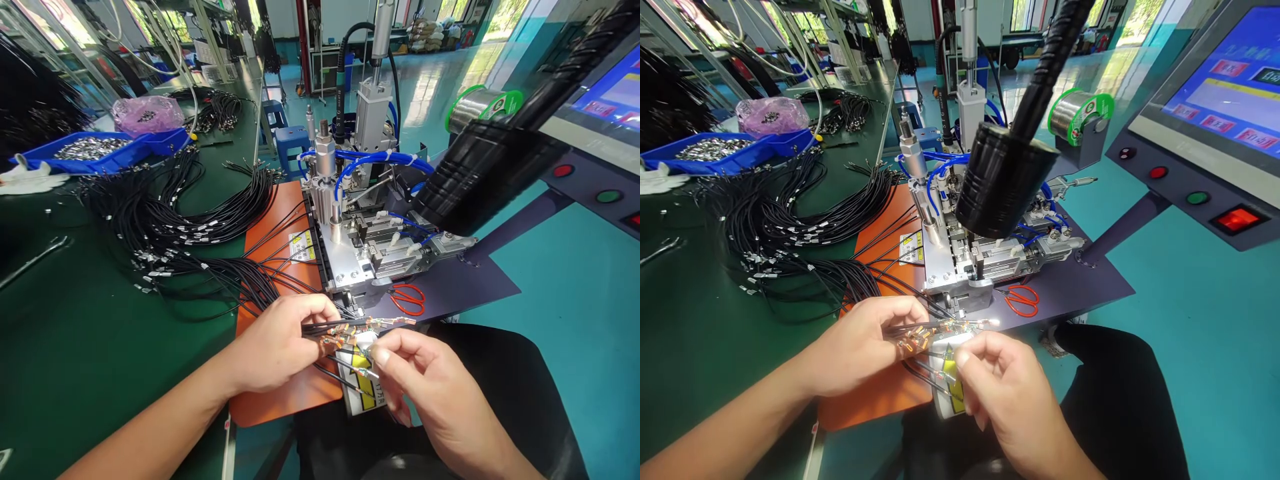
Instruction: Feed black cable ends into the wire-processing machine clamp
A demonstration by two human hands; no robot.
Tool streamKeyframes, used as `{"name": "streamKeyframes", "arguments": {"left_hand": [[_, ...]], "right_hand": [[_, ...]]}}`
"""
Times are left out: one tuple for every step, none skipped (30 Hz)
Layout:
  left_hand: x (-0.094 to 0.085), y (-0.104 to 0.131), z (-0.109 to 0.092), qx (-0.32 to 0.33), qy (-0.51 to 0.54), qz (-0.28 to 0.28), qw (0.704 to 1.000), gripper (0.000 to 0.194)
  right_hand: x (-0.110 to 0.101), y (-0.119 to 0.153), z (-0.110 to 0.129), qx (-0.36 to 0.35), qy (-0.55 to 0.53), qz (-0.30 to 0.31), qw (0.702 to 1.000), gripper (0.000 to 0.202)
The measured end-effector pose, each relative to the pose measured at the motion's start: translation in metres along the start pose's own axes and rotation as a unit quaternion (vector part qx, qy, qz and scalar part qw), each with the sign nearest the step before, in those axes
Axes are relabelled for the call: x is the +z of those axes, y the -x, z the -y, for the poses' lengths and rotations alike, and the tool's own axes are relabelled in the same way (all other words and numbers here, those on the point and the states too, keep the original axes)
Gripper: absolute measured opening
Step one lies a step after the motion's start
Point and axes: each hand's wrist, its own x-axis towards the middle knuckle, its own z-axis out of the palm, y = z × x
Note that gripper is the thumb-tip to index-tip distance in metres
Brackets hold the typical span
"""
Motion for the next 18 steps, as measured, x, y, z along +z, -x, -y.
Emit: {"name": "streamKeyframes", "arguments": {"left_hand": [[0.000, 0.000, 0.000, 0.000, 0.000, -0.001, 1.000, 0.006], [0.000, 0.000, 0.000, 0.000, 0.000, -0.001, 1.000, 0.005], [0.000, 0.000, 0.000, -0.001, 0.001, 0.000, 1.000, 0.005], [0.001, 0.000, 0.000, -0.002, 0.000, 0.000, 1.000, 0.005], [0.001, 0.000, 0.000, -0.004, -0.002, 0.001, 1.000, 0.004], [0.001, 0.000, 0.000, -0.005, -0.005, 0.001, 1.000, 0.003], [0.001, 0.000, 0.000, -0.007, -0.009, 0.002, 1.000, 0.003], [0.000, 0.000, 0.000, -0.008, -0.013, 0.003, 1.000, 0.002], [0.000, 0.000, 0.000, -0.009, -0.016, 0.003, 1.000, 0.001], [0.000, 0.000, 0.000, -0.009, -0.018, 0.003, 1.000, 0.001], [0.000, 0.000, 0.000, -0.009, -0.019, 0.003, 1.000, 0.001], [-0.001, 0.000, 0.001, -0.009, -0.019, 0.003, 1.000, 0.002], [-0.001, 0.000, 0.001, -0.008, -0.020, 0.004, 1.000, 0.002], [-0.001, 0.000, 0.001, -0.008, -0.021, 0.005, 1.000, 0.003], [-0.001, 0.000, 0.002, -0.007, -0.020, 0.006, 1.000, 0.003], [-0.001, 0.000, 0.002, -0.007, -0.018, 0.006, 1.000, 0.004], [-0.001, 0.000, 0.002, -0.006, -0.013, 0.008, 1.000, 0.004], [-0.001, 0.000, 0.002, -0.007, -0.008, 0.009, 1.000, 0.004]], "right_hand": [[0.000, 0.000, 0.000, 0.000, 0.003, 0.000, 1.000, 0.034], [0.000, 0.000, 0.000, 0.000, 0.005, 0.001, 1.000, 0.033], [0.000, 0.001, 0.000, 0.000, 0.006, 0.001, 1.000, 0.033], [0.001, 0.000, 0.000, 0.001, 0.005, -0.001, 1.000, 0.031], [0.001, 0.000, 0.001, 0.000, 0.003, -0.006, 1.000, 0.030], [0.002, -0.001, 0.002, -0.005, 0.002, -0.014, 1.000, 0.028], [0.003, -0.001, 0.004, -0.014, 0.003, -0.024, 1.000, 0.028], [0.004, -0.002, 0.005, -0.025, 0.004, -0.035, 0.999, 0.028], [0.005, -0.003, 0.007, -0.036, 0.004, -0.044, 0.998, 0.028], [0.006, -0.004, 0.008, -0.045, 0.003, -0.049, 0.998, 0.028], [0.007, -0.005, 0.009, -0.052, 0.000, -0.050, 0.997, 0.029], [0.007, -0.006, 0.010, -0.055, -0.004, -0.051, 0.997, 0.030], [0.007, -0.006, 0.011, -0.055, -0.006, -0.052, 0.997, 0.030], [0.007, -0.007, 0.011, -0.055, -0.006, -0.053, 0.997, 0.031], [0.007, -0.007, 0.011, -0.053, -0.003, -0.055, 0.997, 0.031], [0.007, -0.006, 0.011, -0.052, 0.000, -0.057, 0.997, 0.031], [0.007, -0.006, 0.011, -0.049, 0.005, -0.059, 0.997, 0.030], [0.006, -0.006, 0.011, -0.047, 0.008, -0.059, 0.997, 0.028]]}}
